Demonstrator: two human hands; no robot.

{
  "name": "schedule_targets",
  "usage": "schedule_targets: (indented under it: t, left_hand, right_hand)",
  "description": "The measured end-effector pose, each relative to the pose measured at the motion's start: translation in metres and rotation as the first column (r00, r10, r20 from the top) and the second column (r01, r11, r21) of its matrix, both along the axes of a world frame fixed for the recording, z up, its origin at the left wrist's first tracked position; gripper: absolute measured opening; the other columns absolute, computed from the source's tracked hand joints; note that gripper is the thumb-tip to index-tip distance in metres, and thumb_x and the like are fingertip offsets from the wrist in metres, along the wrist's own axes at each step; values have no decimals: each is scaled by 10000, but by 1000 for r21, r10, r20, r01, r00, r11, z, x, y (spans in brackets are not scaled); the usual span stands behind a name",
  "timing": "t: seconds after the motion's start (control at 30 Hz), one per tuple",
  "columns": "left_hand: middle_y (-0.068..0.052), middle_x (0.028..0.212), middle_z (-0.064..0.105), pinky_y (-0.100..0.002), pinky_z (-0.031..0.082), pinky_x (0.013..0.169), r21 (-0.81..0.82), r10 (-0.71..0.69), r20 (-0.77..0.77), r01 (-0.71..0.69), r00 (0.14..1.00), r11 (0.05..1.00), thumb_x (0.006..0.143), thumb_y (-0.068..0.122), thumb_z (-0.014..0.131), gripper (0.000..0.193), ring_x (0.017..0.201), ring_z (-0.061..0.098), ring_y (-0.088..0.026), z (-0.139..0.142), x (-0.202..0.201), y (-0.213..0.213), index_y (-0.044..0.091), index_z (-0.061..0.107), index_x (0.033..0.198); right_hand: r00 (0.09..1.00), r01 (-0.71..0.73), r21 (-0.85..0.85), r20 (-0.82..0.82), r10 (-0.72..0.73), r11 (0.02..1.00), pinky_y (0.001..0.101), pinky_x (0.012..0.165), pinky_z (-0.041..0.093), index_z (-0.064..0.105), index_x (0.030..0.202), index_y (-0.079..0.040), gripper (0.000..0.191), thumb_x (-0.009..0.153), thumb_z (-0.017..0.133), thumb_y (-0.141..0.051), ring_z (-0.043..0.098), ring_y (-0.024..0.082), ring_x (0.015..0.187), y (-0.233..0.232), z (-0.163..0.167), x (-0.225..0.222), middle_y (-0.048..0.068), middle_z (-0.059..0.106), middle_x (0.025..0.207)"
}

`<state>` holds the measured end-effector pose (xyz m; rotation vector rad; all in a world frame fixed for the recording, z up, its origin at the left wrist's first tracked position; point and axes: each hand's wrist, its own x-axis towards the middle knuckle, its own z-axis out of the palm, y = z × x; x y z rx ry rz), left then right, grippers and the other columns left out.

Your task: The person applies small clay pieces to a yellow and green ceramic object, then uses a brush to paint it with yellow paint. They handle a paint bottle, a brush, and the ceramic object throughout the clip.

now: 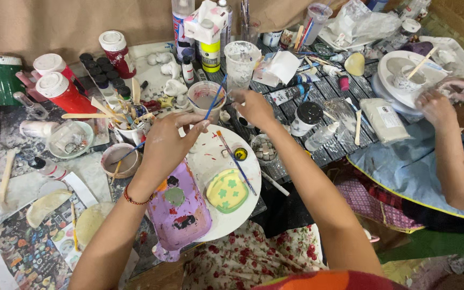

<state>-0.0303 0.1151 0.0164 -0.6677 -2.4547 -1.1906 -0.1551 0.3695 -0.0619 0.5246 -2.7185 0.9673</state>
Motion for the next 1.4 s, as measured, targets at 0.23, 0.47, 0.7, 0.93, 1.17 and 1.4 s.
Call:
schedule_targets:
  t: [0.23,0.47,0.7,0.93,1.17,1.4]
  left_hand:
    - [-81,1014,745,-426,522,851,-54,-64,-231,53,971,997,917,251,754,188,952,672,-303,-3,11,8,94,787,1015]
    - [-5,968,702,-413,489,874,-192,-196,-290,144,937,971,885,277,785,198,990,617,-248,7,32,25,169,799,1050]
    - [-81,1178,652,-465,442,985,-194,-198,-340,138,919,971,842,389,804,622,1140,570,-304,24,46,15,111,660,1379]
    - [-17,1039,714,-418,476,862,-177,-270,-282,227,921,958,899,334,789,335,1007,637,-239,14,48,28,169,746,1187]
    - [-28,967,714,-388,517,804,-70,-234,-332,224,914,972,894,196,806,167,894,651,-231,15,50,33,151,776,1052]
    - [-48,973,725,-365,542,818,15,-217,-295,232,931,973,876,163,834,165,932,688,-225,17,47,31,128,772,1025]
  right_hand:
    - [886,-333,-559,90,455,759,267,805,482,623,1271,22,276,1013,568,-59,546,91,878,29,54,98,41,695,1158]
    - [983,-169,-695,-66,172,699,271,714,455,651,1097,14,250,1126,543,-210,543,117,768,3,35,169,78,672,942]
    - [986,-137,-918,-164,-41,373,286,722,444,590,1024,-19,385,1163,435,-343,608,145,818,17,3,176,106,659,981]
    - [976,-165,-936,-200,-82,311,280,731,424,589,1060,-9,303,1164,484,-275,589,141,843,19,-11,188,120,650,1032]
    - [979,-161,-942,-191,-75,296,267,701,428,559,1095,-23,214,1137,519,-230,595,139,827,15,-8,195,133,659,1055]
    - [980,-167,-945,-189,-54,280,270,684,414,515,1091,-40,197,1157,490,-225,509,122,728,25,-5,201,170,679,1037]
